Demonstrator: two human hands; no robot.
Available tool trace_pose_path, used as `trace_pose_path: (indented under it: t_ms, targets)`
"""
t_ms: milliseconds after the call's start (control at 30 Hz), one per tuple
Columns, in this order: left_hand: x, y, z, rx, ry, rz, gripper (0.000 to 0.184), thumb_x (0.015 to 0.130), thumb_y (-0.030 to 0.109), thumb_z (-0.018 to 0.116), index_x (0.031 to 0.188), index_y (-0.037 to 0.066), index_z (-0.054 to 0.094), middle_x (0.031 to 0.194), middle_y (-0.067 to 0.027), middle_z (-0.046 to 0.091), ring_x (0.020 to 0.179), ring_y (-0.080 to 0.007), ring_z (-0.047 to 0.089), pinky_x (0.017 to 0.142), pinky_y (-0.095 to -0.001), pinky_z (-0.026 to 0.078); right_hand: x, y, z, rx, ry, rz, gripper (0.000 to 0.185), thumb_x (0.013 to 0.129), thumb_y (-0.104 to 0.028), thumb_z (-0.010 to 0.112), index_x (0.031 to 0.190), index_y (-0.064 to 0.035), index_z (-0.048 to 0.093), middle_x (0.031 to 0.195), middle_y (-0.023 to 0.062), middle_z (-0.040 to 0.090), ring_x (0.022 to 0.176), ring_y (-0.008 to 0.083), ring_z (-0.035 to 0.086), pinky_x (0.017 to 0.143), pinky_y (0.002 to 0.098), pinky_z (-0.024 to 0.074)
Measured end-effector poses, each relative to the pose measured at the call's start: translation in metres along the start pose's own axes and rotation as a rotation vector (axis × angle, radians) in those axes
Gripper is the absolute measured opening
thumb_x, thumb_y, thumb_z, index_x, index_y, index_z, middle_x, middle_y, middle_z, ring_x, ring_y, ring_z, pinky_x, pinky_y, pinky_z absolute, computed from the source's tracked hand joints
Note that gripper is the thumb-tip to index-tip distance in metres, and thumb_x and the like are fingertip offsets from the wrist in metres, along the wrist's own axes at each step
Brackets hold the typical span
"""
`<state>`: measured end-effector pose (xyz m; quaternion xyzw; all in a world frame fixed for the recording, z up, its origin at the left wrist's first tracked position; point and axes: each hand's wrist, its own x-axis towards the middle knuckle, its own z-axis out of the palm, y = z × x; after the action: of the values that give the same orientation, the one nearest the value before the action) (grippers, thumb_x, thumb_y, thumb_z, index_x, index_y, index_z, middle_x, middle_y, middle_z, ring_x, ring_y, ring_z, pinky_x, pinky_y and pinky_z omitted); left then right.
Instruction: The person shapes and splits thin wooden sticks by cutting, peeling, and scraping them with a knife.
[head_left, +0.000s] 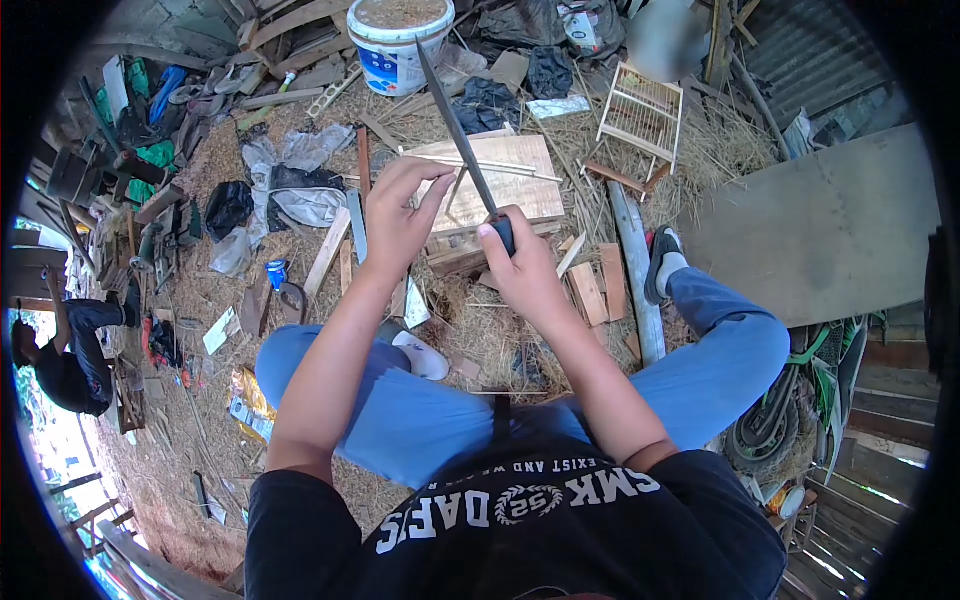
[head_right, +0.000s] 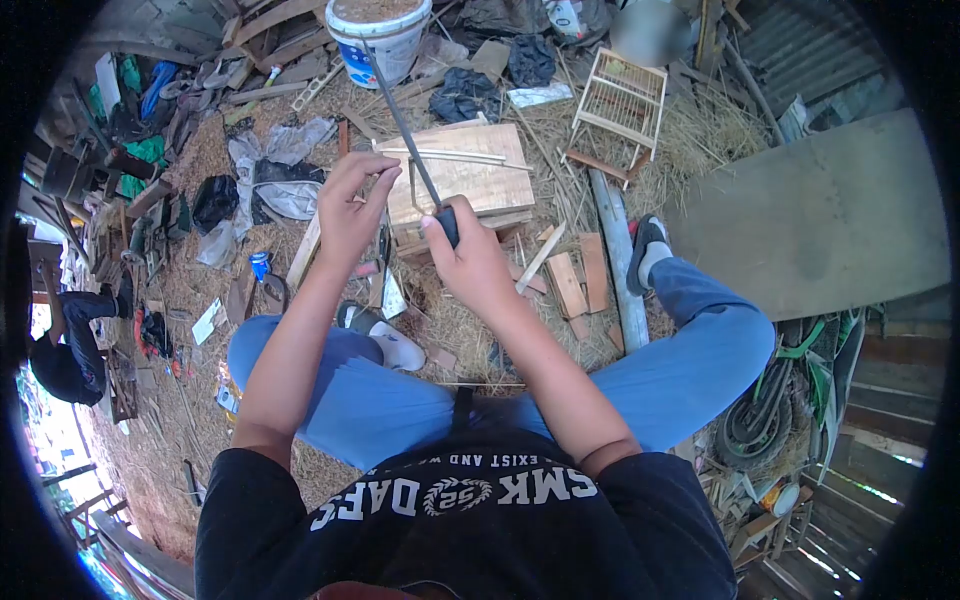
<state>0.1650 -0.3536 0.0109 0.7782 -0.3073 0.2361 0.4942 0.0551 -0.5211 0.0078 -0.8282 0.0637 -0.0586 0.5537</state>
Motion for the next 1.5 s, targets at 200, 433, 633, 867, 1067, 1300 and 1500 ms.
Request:
trace_pose_path:
  t_ms: [200,433,633,867,1067,1300,1500]
  targets:
    - [0.0,0.001,0.0,0.011,0.016,0.01,0.009,0.087,0.002,0.08,0.096,0.003,0.077,0.093,-0.0114,0.074,0.09,-0.0282,0.071,0.081,-0.0375,0.054,-0.001,-0.001,0.011,-0.015,0.005,-0.016,0.031,0.104,-0.033,0.063,0.11,-0.0046,0.053,0.075,0.0229,0.063,0.074,0.0463,0.067,0.068,0.0484,0.0517]
    - [0.001,0.002,-0.012,0.089,-0.05,0.125,0.01,0.086,0.002,0.081,0.095,0.002,0.076,0.092,-0.0111,0.073,0.089,-0.0279,0.071,0.079,-0.0373,0.054,-0.01,0.065,0.044,-0.09,-0.024,0.042,0.029,0.105,-0.032,0.064,0.11,-0.0045,0.057,0.077,0.0197,0.062,0.069,0.0366,0.063,0.068,0.0449,0.0505]
    - [-0.009,0.004,-0.009,-0.04,-0.028,-0.024,0.015,0.086,0.001,0.081,0.099,0.0,0.074,0.097,-0.0125,0.073,0.09,-0.0274,0.071,0.08,-0.0359,0.055,-0.004,0.068,0.053,-0.069,-0.017,0.045,0.03,0.104,-0.032,0.064,0.109,-0.0037,0.055,0.078,0.0228,0.063,0.071,0.0403,0.065,0.068,0.0458,0.0507]
    - [-0.011,-0.005,-0.019,-0.086,-0.018,-0.123,0.012,0.086,-0.001,0.081,0.096,-0.001,0.073,0.097,-0.0114,0.073,0.089,-0.0211,0.071,0.081,-0.0308,0.054,-0.001,0.083,0.066,-0.063,-0.057,0.065,0.032,0.101,-0.032,0.067,0.114,-0.0044,0.056,0.083,0.0275,0.069,0.081,0.0491,0.07,0.07,0.0502,0.0539]
    - [-0.005,-0.002,-0.017,-0.062,-0.01,-0.096,0.011,0.087,-0.001,0.08,0.096,-0.001,0.073,0.093,-0.0106,0.073,0.084,-0.0204,0.07,0.078,-0.031,0.054,-0.003,0.15,0.078,-0.062,-0.059,0.039,0.034,0.101,-0.035,0.068,0.113,-0.0052,0.057,0.08,0.0257,0.066,0.077,0.0483,0.068,0.068,0.0504,0.0522]
    - [-0.015,0.004,-0.017,-0.058,-0.036,-0.082,0.011,0.088,-0.001,0.078,0.095,-0.002,0.07,0.092,-0.0122,0.07,0.085,-0.025,0.07,0.078,-0.0336,0.055,-0.013,0.157,0.084,-0.07,-0.027,0.053,0.03,0.101,-0.03,0.068,0.109,-0.0031,0.056,0.077,0.0224,0.063,0.07,0.0395,0.064,0.066,0.0458,0.0495]
    - [-0.029,-0.002,-0.019,-0.171,-0.014,-0.162,0.01,0.091,-0.003,0.076,0.096,-0.003,0.068,0.094,-0.0116,0.069,0.085,-0.0208,0.07,0.076,-0.0296,0.056,-0.01,0.163,0.081,-0.144,-0.096,0.115,0.038,0.1,-0.038,0.067,0.118,-0.0058,0.056,0.083,0.0291,0.068,0.08,0.0504,0.068,0.07,0.0529,0.0531]
